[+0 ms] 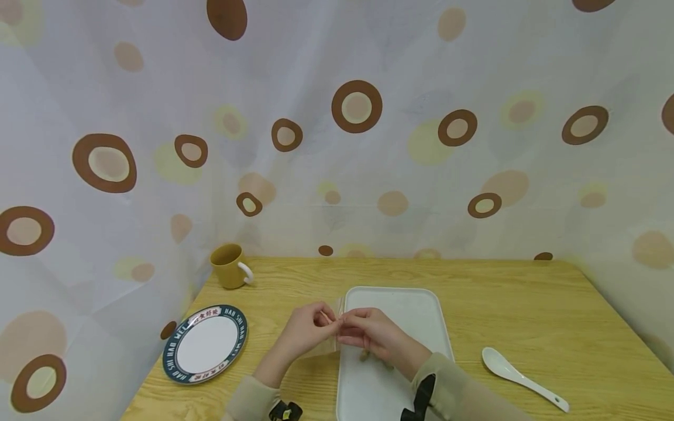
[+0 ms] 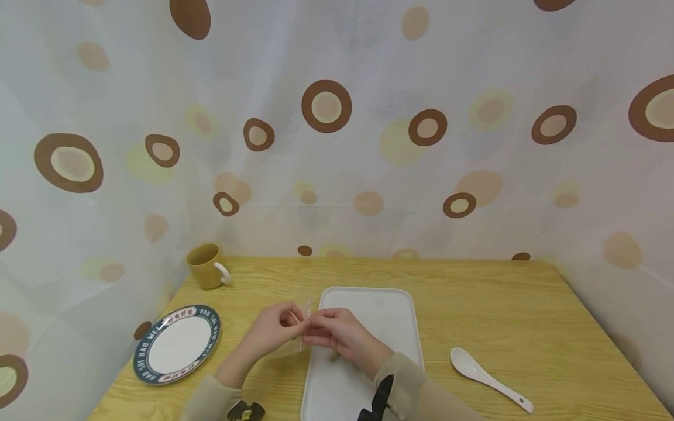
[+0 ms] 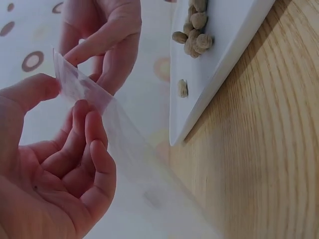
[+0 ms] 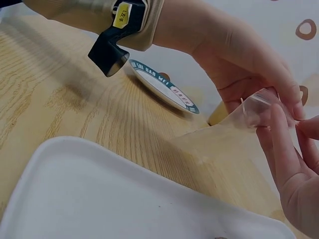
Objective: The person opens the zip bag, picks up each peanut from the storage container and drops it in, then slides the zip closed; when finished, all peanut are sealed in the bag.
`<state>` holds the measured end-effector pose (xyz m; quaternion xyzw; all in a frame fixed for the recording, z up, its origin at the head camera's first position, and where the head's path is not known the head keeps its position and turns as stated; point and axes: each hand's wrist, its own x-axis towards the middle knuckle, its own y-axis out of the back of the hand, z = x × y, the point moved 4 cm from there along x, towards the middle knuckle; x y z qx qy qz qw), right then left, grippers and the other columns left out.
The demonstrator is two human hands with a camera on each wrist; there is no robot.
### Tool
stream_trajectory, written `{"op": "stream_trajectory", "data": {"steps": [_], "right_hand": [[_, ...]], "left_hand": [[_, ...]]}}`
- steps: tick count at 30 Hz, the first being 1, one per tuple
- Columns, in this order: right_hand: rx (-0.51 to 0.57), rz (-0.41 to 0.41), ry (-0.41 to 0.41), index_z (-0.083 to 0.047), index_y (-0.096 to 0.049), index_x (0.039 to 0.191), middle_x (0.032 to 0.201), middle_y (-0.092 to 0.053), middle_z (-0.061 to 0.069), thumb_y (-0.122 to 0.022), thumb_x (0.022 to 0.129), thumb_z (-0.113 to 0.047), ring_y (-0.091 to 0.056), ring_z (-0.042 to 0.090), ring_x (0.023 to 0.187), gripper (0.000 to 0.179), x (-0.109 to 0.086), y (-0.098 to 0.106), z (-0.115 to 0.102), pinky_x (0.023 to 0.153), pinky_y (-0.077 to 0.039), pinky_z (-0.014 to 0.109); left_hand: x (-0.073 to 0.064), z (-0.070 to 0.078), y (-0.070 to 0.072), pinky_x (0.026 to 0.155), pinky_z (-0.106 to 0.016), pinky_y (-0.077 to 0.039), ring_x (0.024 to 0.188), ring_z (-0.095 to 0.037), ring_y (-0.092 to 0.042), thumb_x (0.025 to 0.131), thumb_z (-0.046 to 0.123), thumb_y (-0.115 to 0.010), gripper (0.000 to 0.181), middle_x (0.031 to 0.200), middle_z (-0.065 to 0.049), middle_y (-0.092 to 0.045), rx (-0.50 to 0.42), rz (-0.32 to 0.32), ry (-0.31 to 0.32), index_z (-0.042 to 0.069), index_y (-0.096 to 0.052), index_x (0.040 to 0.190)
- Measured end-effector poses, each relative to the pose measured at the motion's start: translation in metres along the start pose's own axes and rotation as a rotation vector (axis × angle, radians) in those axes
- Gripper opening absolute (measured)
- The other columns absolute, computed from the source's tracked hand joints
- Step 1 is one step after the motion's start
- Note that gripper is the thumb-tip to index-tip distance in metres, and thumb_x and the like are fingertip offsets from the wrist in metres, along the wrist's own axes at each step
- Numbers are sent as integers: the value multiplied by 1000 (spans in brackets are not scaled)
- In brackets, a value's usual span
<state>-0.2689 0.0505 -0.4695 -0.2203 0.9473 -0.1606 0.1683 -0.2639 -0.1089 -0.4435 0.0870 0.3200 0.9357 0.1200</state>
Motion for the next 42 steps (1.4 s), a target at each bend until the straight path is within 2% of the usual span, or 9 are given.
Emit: {"op": "stream_trajectory", "data": {"steps": [3, 7, 12, 18, 29, 32, 36, 42], "right_hand": [[8, -17, 1, 8, -63, 112, 89, -72, 7, -53, 99, -5, -71, 15, 85, 20, -1, 0, 1, 80, -58, 28], [4, -13, -2, 8, -63, 111, 88, -72, 7, -55, 99, -7, -72, 15, 84, 20, -1, -1, 0, 80, -58, 29], [-2, -9, -1, 8, -63, 109, 86, -72, 7, -54, 98, -6, -72, 17, 84, 20, 1, -2, -1, 80, -58, 29], [3, 9, -18, 12, -61, 108, 89, -72, 11, -53, 96, -4, -73, 20, 88, 21, 3, -2, -2, 83, -58, 32], [17, -19, -24, 3, -66, 93, 84, -72, 9, -50, 95, -1, -73, 18, 85, 17, 0, -2, -1, 81, -58, 28], [34, -17, -11, 1, -66, 89, 84, -73, 9, -49, 95, -1, -73, 18, 85, 18, -1, -1, -2, 80, -58, 29], [46, 9, 0, 0, -66, 88, 84, -74, 9, -50, 96, -1, -73, 18, 83, 18, -3, 3, -5, 79, -59, 31], [-9, 69, 6, 5, -68, 94, 82, -74, 9, -55, 94, -2, -74, 18, 79, 14, -4, 10, -10, 77, -59, 32]], "left_hand": [[0, -2, -1, 53, -23, -36, 61, -10, -58, 90, 35, -70, 26, 68, 3, -68, -61, -12, 35, 11, -66, 97], [1, -5, -1, 58, -25, -42, 63, -12, -64, 90, 28, -69, 25, 70, 0, -71, -160, -19, 88, 8, -65, 103], [1, -8, -2, 65, -28, -54, 65, -12, -67, 89, 17, -66, 16, 73, -5, -73, -261, -2, 116, 3, -66, 97], [0, -8, -3, 64, -29, -57, 65, -11, -67, 88, 12, -66, 16, 74, -8, -72, -365, 16, 141, -3, -68, 91], [-2, -5, -5, 63, -25, -55, 63, -9, -63, 89, 9, -64, 14, 69, -1, -69, -431, -21, 175, -5, -67, 88], [-3, -6, -5, 64, -26, -55, 64, -9, -64, 90, 8, -63, 14, 70, 0, -69, -479, -17, 192, -5, -66, 90], [-3, -11, -1, 67, -26, -57, 68, -10, -68, 93, 8, -61, 13, 73, 0, -69, -521, -8, 208, -5, -65, 92], [-3, -14, 8, 66, -26, -57, 70, -12, -71, 92, 4, -61, 6, 77, -7, -74, -493, 15, 206, -2, -61, 92]]}}
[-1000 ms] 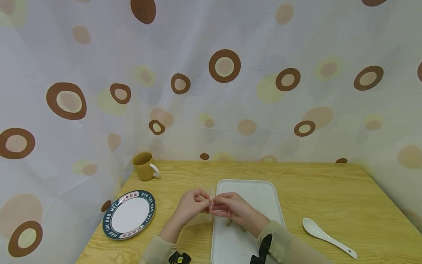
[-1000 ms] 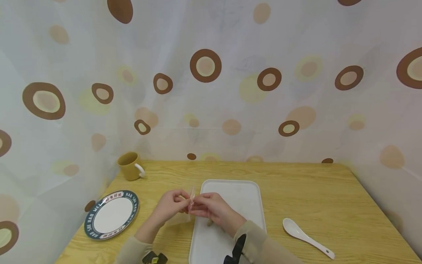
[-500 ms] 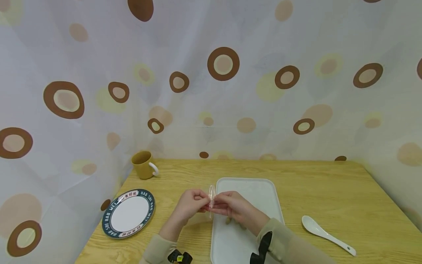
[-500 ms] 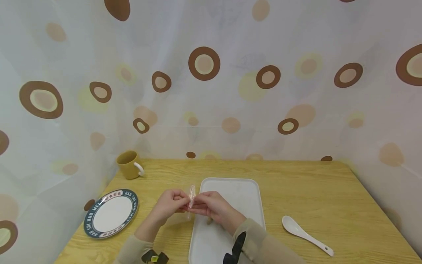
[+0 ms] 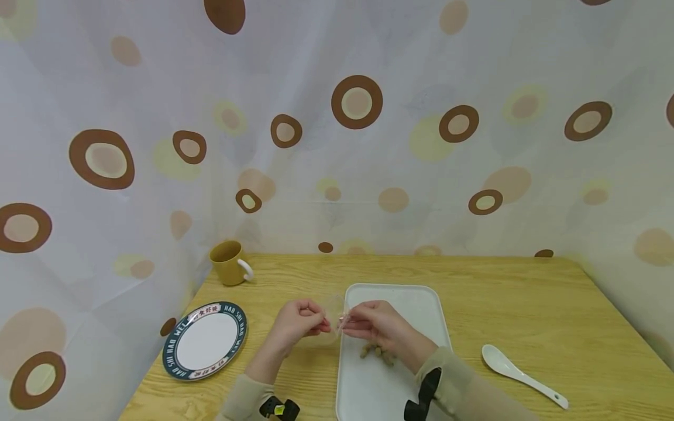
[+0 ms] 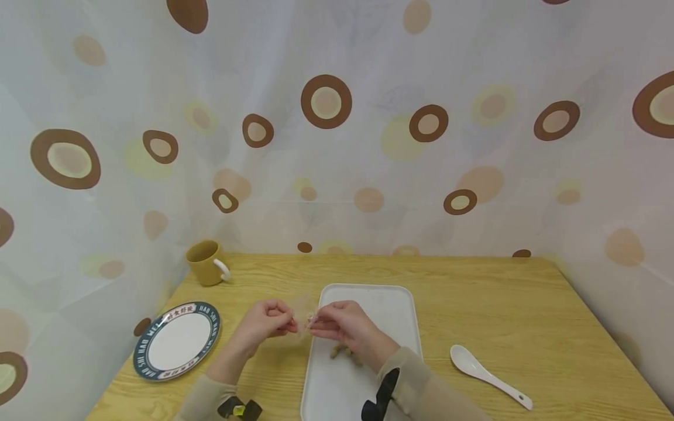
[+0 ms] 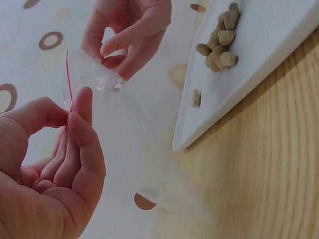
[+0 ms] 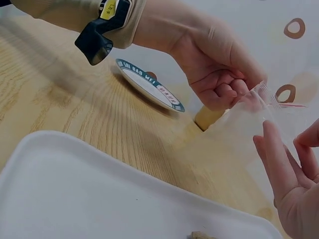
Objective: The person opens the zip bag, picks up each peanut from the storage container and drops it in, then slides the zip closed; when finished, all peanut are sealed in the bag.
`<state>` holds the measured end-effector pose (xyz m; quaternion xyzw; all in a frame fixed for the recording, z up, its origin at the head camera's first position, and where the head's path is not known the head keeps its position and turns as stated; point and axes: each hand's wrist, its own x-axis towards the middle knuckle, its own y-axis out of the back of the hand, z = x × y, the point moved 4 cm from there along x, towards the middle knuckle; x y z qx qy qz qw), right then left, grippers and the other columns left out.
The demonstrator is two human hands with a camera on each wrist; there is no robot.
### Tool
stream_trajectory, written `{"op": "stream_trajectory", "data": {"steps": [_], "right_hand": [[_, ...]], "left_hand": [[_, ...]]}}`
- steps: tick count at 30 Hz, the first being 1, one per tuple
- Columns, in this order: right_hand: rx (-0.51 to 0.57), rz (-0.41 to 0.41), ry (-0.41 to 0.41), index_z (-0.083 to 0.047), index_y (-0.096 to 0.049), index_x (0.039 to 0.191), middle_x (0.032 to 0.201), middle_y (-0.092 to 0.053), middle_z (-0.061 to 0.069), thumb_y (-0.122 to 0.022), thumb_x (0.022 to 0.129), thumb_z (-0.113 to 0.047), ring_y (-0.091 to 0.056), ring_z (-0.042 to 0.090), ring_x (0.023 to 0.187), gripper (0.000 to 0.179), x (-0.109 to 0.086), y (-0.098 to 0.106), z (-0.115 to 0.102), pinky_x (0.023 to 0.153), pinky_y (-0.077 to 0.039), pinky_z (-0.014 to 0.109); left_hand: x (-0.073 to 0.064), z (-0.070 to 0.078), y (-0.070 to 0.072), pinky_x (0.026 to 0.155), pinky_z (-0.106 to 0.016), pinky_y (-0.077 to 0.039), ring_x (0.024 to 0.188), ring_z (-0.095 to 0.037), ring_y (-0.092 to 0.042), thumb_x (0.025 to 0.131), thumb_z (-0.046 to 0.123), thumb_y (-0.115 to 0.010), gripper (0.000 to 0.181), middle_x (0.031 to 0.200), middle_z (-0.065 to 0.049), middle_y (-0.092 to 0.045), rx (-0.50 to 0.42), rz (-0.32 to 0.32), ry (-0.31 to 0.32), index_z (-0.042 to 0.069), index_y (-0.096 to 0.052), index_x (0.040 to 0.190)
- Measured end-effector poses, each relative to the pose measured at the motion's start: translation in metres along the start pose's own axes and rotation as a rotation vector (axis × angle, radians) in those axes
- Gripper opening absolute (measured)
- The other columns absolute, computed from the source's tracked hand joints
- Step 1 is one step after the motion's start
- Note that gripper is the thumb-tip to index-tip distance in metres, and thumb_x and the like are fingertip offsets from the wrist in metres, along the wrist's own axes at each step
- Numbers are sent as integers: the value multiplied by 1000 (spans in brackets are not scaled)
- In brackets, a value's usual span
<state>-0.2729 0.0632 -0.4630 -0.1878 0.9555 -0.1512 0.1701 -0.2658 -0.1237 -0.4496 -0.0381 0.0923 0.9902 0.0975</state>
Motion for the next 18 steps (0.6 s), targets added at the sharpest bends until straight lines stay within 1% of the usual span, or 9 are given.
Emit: {"op": "stream_trajectory", "data": {"steps": [1, 3, 5, 9, 11, 13, 16, 18], "right_hand": [[-16, 3, 0, 6, -68, 96, 82, -74, 9, -56, 94, -2, -74, 18, 79, 15, 0, 1, -1, 76, -59, 32], [-39, -4, 0, 9, -66, 100, 82, -75, 9, -57, 94, -3, -74, 17, 79, 16, -1, 3, -2, 76, -59, 32], [-49, -20, -3, 10, -65, 101, 82, -75, 8, -57, 94, -3, -74, 17, 79, 17, -2, 3, -4, 75, -59, 32], [-57, -61, -18, 4, -65, 94, 81, -75, 8, -56, 94, -4, -74, 16, 77, 12, -3, 3, -5, 74, -60, 32], [-54, -77, -25, 2, -65, 93, 81, -75, 8, -56, 94, -4, -74, 16, 77, 11, -3, 4, -5, 73, -60, 31], [-54, -92, -26, 2, -64, 94, 81, -75, 8, -55, 95, -4, -74, 16, 77, 11, -3, 5, -5, 73, -60, 31], [-60, -104, -23, 4, -64, 96, 80, -75, 8, -55, 95, -4, -75, 16, 78, 13, -3, 7, -4, 73, -60, 31], [-72, -108, -22, 4, -65, 95, 81, -75, 8, -55, 95, -5, -75, 17, 79, 13, -3, 8, -4, 74, -59, 31]], "left_hand": [[0, 1, 1, 66, -27, -57, 70, -13, -71, 91, 3, -61, 4, 77, -8, -74, 3, 4, 0, 0, -59, 92], [0, 3, 3, 65, -29, -57, 68, -13, -71, 89, 1, -61, 7, 76, -8, -74, 12, 1, -9, 2, -55, 94], [0, 6, 5, 67, -32, -57, 66, -13, -70, 88, 0, -61, 11, 73, -6, -73, 23, -27, -18, 1, -54, 97], [-1, 12, 6, 73, -39, -58, 67, -11, -65, 89, -1, -56, 18, 74, -1, -69, 69, -126, -68, -4, -64, 105], [-2, 14, 4, 78, -42, -58, 70, -11, -64, 91, 0, -55, 20, 78, -2, -68, 107, -177, -98, -5, -68, 105], [-3, 14, 3, 81, -43, -57, 75, -11, -64, 93, 2, -54, 21, 84, -5, -70, 146, -213, -127, -5, -71, 104], [-3, 14, 1, 81, -36, -57, 82, -11, -64, 94, 4, -57, 20, 92, -11, -72, 220, -243, -171, -2, -73, 104], [-3, 13, 1, 80, -29, -55, 84, -10, -64, 93, 7, -61, 17, 96, -12, -72, 273, -244, -204, 0, -73, 103]]}}
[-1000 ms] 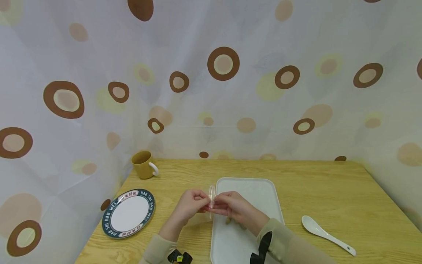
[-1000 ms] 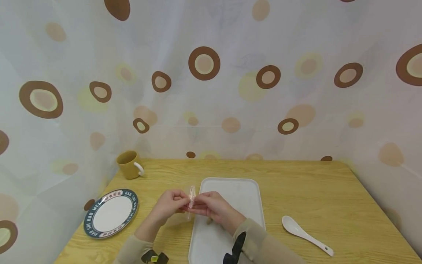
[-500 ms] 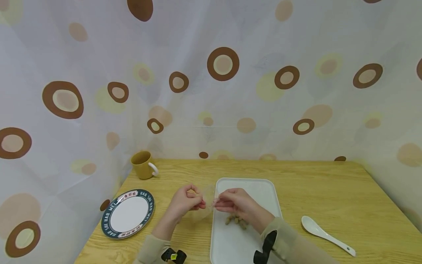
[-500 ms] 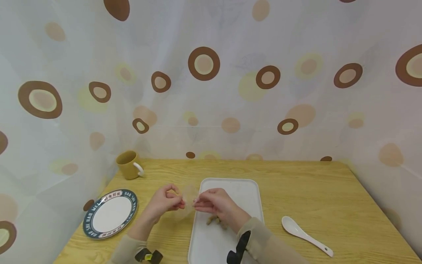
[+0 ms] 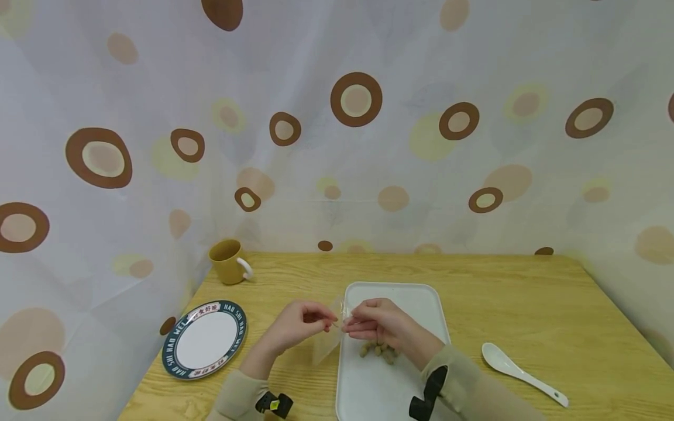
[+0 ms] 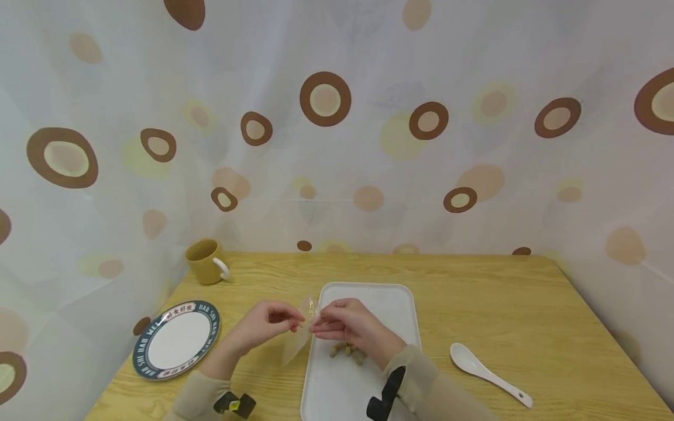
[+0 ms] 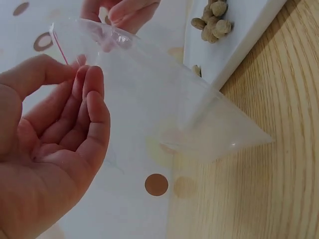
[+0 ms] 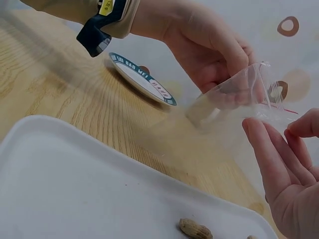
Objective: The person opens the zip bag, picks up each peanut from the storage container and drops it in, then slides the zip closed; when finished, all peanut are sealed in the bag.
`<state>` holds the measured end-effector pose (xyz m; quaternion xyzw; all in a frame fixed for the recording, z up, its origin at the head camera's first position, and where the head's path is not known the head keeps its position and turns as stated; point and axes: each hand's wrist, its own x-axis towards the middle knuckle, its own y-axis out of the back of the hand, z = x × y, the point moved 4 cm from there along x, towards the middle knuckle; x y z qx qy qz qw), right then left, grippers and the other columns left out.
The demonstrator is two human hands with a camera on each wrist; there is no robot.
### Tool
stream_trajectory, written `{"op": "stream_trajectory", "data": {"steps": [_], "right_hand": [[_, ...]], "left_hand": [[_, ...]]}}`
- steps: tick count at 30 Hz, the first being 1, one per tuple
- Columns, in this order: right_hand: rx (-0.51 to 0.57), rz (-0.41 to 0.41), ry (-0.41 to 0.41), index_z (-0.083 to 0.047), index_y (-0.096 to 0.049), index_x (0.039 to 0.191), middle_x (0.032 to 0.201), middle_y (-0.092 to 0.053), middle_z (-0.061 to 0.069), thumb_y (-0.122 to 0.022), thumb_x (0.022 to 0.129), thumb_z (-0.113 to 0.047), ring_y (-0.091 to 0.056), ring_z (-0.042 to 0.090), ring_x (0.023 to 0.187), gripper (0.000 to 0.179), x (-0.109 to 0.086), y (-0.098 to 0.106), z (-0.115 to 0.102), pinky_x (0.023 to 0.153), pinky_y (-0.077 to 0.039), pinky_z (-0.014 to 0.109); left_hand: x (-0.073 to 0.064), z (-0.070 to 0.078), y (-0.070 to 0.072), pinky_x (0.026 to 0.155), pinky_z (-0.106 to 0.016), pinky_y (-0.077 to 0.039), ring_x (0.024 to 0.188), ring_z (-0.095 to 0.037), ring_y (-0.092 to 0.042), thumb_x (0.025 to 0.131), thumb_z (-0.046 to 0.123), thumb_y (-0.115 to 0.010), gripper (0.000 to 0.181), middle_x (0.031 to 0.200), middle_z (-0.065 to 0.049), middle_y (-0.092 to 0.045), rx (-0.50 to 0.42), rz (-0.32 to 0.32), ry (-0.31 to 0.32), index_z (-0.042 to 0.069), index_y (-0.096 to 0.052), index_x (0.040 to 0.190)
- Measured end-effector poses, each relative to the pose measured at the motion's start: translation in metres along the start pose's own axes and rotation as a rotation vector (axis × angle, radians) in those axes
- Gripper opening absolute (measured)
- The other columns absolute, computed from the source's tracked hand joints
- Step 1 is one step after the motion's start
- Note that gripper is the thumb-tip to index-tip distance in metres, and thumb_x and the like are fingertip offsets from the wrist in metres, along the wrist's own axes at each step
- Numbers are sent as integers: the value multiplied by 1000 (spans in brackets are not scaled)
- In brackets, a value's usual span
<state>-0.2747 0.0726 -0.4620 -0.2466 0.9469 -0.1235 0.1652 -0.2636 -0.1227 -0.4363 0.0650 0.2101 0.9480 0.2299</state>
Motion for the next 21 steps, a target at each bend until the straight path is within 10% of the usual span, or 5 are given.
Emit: {"op": "stream_trajectory", "data": {"steps": [6, 16, 21], "right_hand": [[-98, 45, -3, -7, -64, 84, 82, -74, 6, -57, 95, -9, -73, 15, 73, 13, -3, 4, -1, 67, -59, 27], [-60, 81, -4, -11, -60, 75, 73, -71, 3, -57, 93, -6, -69, 9, 63, 19, -3, 11, -2, 61, -57, 21], [-28, 77, 4, -10, -61, 77, 73, -70, 3, -57, 94, -4, -70, 9, 64, 19, -4, 11, -5, 64, -58, 22]], "left_hand": [[0, 1, 2, 84, -23, -52, 92, -11, -64, 94, 19, -68, 10, 98, -2, -70, 131, 57, -65, 11, -74, 98], [-1, -4, 2, 90, -34, -56, 118, -36, -61, 101, 18, -56, 21, 127, -22, -59, -121, 32, -72, 1, -58, 112], [-2, -1, 0, 102, -53, -47, 139, -42, -41, 103, 18, -52, 24, 154, -20, -39, -103, 2, -112, -2, -46, 113]]}}
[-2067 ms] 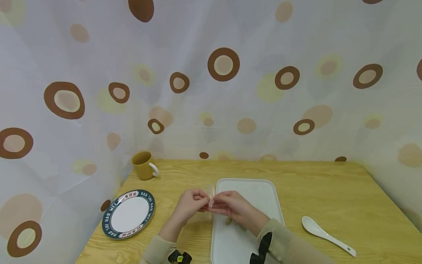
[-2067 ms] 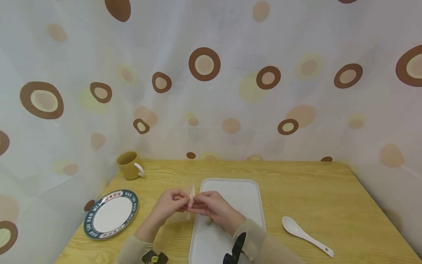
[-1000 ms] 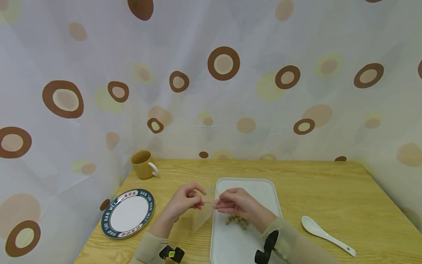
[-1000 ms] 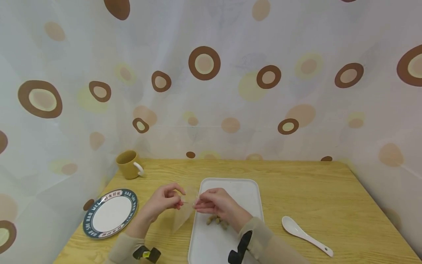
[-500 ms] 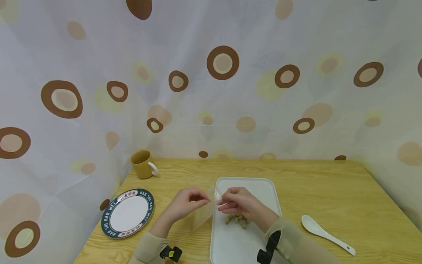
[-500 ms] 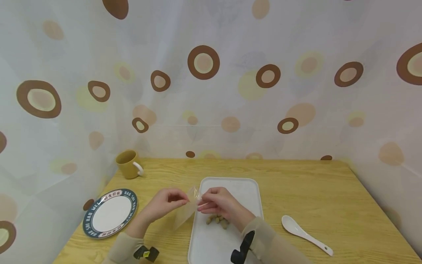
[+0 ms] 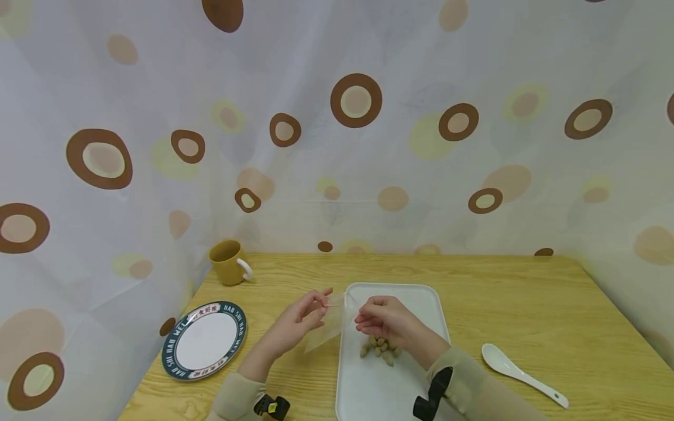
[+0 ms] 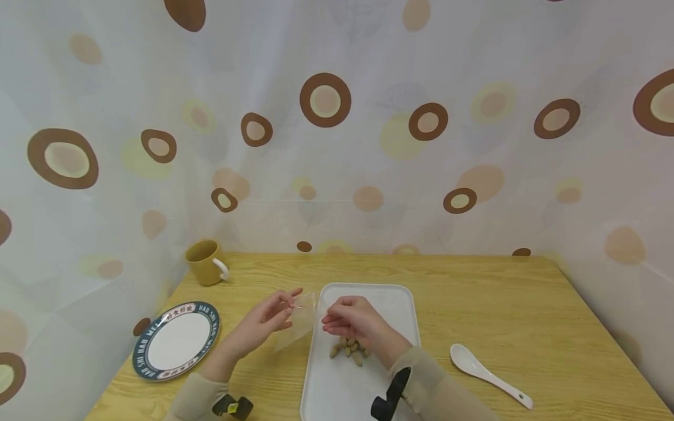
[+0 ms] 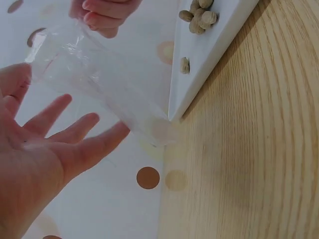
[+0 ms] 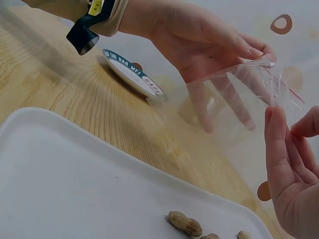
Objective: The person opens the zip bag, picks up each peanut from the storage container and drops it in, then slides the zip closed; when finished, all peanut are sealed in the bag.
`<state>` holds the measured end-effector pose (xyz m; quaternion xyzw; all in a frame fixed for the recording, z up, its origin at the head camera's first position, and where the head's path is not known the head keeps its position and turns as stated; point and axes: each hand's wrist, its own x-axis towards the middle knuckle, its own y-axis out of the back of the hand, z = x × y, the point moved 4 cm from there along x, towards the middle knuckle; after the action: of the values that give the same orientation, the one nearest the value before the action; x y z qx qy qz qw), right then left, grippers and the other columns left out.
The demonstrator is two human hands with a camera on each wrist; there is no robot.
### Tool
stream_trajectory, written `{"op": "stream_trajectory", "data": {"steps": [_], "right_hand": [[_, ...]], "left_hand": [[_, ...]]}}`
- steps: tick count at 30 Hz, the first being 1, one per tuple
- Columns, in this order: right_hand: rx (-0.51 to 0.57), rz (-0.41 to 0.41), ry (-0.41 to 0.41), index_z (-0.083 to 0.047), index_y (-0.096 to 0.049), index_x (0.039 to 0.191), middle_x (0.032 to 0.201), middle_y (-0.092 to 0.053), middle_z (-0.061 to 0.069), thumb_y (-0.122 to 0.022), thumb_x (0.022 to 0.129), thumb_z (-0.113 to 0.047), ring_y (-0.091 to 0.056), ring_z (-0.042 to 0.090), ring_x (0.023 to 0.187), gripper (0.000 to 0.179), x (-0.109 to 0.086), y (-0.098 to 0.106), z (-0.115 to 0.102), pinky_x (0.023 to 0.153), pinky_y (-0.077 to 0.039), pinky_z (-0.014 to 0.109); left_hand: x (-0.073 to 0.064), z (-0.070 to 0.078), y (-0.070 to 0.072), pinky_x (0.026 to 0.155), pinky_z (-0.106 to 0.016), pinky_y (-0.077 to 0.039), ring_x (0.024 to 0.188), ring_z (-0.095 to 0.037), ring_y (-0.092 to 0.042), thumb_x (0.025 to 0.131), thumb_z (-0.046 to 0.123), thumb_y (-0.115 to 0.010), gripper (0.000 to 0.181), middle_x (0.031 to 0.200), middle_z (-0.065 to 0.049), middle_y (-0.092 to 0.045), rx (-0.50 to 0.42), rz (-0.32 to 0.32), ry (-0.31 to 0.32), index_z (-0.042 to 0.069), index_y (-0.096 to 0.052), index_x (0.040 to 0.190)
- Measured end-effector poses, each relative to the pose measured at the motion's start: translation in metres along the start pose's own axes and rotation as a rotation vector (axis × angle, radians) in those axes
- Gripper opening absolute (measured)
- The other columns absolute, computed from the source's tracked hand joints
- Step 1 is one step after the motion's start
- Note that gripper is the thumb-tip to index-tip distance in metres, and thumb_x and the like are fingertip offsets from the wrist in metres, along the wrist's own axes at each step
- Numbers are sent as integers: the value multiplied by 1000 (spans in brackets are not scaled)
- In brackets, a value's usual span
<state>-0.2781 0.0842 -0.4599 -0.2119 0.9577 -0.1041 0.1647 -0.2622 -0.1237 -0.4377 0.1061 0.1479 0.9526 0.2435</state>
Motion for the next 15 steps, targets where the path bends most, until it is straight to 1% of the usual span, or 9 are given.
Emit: {"op": "stream_trajectory", "data": {"steps": [2, 4, 5, 7, 10, 13, 15], "right_hand": [[-2, -16, -2, -8, -62, 78, 72, -70, 2, -56, 95, -4, -70, 9, 64, 18, -1, -2, -1, 64, -57, 22], [-9, -38, 0, -6, -63, 81, 72, -70, 2, -54, 95, -4, -70, 9, 64, 17, -2, -4, -2, 64, -57, 21], [-11, -46, 0, -5, -64, 82, 72, -70, 2, -53, 96, -4, -70, 9, 64, 17, -2, -5, -2, 63, -57, 21], [-17, -62, -6, -4, -64, 84, 71, -70, 2, -52, 96, -3, -70, 9, 64, 18, -3, -8, -2, 63, -57, 20], [-18, -79, -19, -5, -65, 82, 71, -70, 2, -51, 96, -3, -70, 9, 64, 19, -4, -10, -2, 62, -57, 20], [-26, -95, -35, -8, -65, 79, 71, -70, 2, -51, 95, -4, -70, 9, 64, 21, -4, -12, -1, 61, -57, 20], [-31, -102, -39, -8, -65, 80, 71, -70, 1, -52, 95, -5, -70, 9, 64, 20, -5, -14, 0, 61, -57, 21]], "left_hand": [[0, 2, -2, 107, -60, -39, 145, -42, -31, 100, 15, -57, 27, 159, -17, -32, 16, -15, -37, -2, -40, 111], [1, 2, -5, 110, -66, -30, 148, -41, -24, 96, 11, -64, 35, 161, -15, -30, 26, -28, -72, -1, -34, 110], [2, 2, -7, 110, -68, -27, 149, -40, -23, 92, 9, -68, 41, 161, -14, -29, 17, -36, -80, 0, -31, 110], [2, 2, -10, 112, -69, -23, 148, -38, -25, 88, 9, -73, 50, 159, -14, -32, 21, -44, -96, 3, -27, 109], [2, 3, -12, 115, -65, -19, 147, -35, -29, 86, 8, -75, 57, 155, -18, -37, 9, -50, -100, 5, -24, 110], [2, 3, -12, 116, -58, -21, 143, -35, -35, 85, 9, -76, 61, 148, -21, -42, 18, -35, -93, 6, -21, 111], [1, 2, -12, 115, -60, -24, 141, -35, -38, 86, 10, -76, 62, 145, -21, -44, 36, -24, -85, 6, -20, 113]]}}
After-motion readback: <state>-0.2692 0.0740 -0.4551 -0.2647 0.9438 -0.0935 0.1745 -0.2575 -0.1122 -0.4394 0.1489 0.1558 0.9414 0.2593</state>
